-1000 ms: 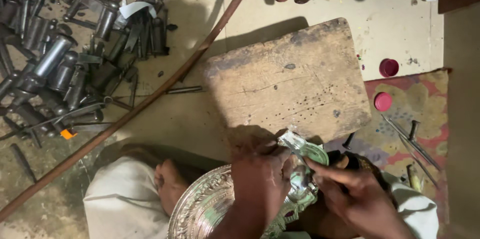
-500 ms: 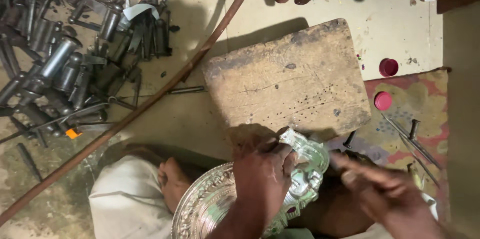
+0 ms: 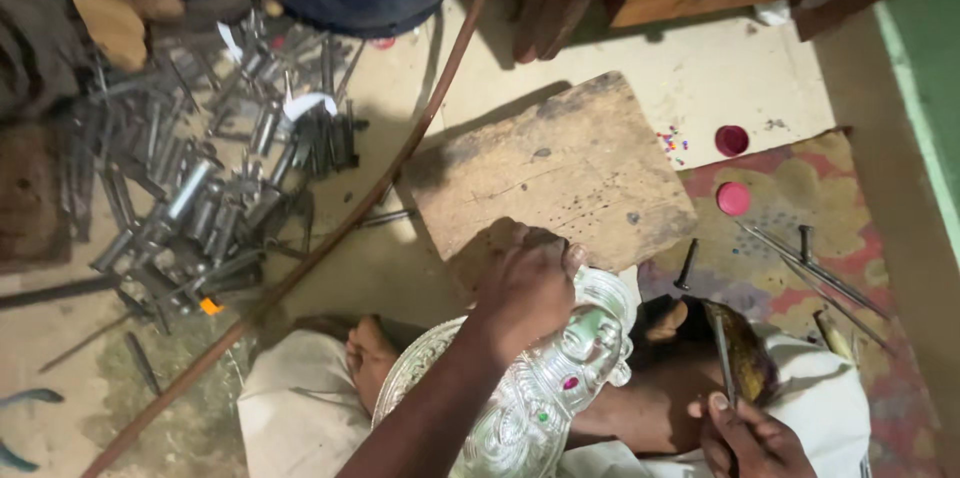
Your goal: The person sits on the floor and uses a small metal tool to press colorful beads into a silver metal figure. They rotate the figure to access different areas and continue placing beads into the surface details.
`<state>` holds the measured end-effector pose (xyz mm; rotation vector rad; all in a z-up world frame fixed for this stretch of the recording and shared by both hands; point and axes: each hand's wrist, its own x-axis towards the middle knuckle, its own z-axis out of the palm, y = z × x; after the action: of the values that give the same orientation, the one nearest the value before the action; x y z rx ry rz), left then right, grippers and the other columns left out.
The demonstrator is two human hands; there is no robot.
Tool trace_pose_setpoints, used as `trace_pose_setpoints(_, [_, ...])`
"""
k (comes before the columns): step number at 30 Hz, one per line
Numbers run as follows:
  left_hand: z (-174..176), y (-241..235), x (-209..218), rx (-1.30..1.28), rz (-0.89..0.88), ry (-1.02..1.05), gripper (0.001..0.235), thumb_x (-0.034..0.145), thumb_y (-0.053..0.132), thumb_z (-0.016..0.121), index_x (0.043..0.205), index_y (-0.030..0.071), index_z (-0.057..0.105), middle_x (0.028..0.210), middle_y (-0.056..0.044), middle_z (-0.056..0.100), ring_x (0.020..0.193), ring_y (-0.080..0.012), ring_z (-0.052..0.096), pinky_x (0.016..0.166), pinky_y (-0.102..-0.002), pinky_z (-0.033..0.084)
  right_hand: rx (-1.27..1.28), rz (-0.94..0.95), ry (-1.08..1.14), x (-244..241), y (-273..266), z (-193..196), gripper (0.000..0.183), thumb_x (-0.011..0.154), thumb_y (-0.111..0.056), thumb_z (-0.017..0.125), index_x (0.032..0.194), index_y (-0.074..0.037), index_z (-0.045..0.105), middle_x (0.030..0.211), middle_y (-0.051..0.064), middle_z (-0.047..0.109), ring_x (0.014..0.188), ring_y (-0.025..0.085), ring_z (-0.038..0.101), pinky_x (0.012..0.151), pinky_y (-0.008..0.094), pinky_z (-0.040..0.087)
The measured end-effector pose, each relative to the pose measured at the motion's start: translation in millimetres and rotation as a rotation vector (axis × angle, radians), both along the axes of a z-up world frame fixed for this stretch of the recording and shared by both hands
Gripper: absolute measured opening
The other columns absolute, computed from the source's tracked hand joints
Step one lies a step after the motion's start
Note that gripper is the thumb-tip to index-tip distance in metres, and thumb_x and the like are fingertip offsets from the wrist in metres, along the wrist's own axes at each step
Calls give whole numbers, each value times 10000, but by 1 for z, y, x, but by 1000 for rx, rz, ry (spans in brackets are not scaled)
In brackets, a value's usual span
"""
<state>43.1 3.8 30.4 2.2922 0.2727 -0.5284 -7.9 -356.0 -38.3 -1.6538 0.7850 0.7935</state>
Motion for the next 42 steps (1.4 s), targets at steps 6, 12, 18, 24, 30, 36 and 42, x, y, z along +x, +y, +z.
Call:
trace_pose_setpoints(6, [4,-15,4,69,-33,-63,371,1038,300,399,1238,99,638,1386,-135,562,1337,-399,441,1064,-550,359,110,-4,-209,-23,-61,-68,299,970,-199,640,1061,47,785,532,58,490,448,150,429,438,330,313])
trace_pose_setpoints(12, [35,-8,-4,-159,-144,25,376,1019,409,507,1203,125,672,1088,-204,750,1008,-374,726,900,-460,536,77,37,-423,-26,-78,-117,300,1026,-149,602,1065,99,766,655,92,599,547,154,532,538,310,422])
trace_pose_setpoints(18, [111,12,-37,52,28,-100,286,1028,377,605,1149,154,736,1109,-150,712,1024,-338,663,883,-419,464,70,112,-490,-3,-42,-116,285,1017,-123,606,1223,43,712,729,92,648,618,137,588,588,292,463])
trace_pose_setpoints(24, [219,93,-91,-758,740,-660,269,826,-92,530,1043,42,614,1159,-13,731,934,-147,705,539,-329,433,-22,284,-690,21,-14,-48,383,1009,-97,610,1380,-13,658,803,92,697,690,120,644,639,274,504])
trace_pose_setpoints(30, [221,67,-88,-1017,974,-1093,142,1066,218,527,1126,95,565,959,-114,646,791,-169,631,676,-324,563,178,367,-961,20,28,43,537,1001,-72,614,1537,-69,604,877,92,745,761,103,700,689,257,546])
trace_pose_setpoints(36, [131,35,-52,-1269,1146,-1070,425,1090,329,410,1166,-41,605,1040,-172,697,916,-243,690,898,-394,574,-13,485,-928,11,61,98,450,946,-85,664,1394,-62,699,819,75,758,704,92,634,656,257,524])
trace_pose_setpoints(42, [52,5,-71,-1465,1291,-987,392,1064,304,460,1250,-25,567,1204,-165,645,1074,-264,633,955,-434,521,-80,534,-952,4,82,122,414,901,-99,677,1313,-80,714,806,33,761,726,44,673,673,217,535])
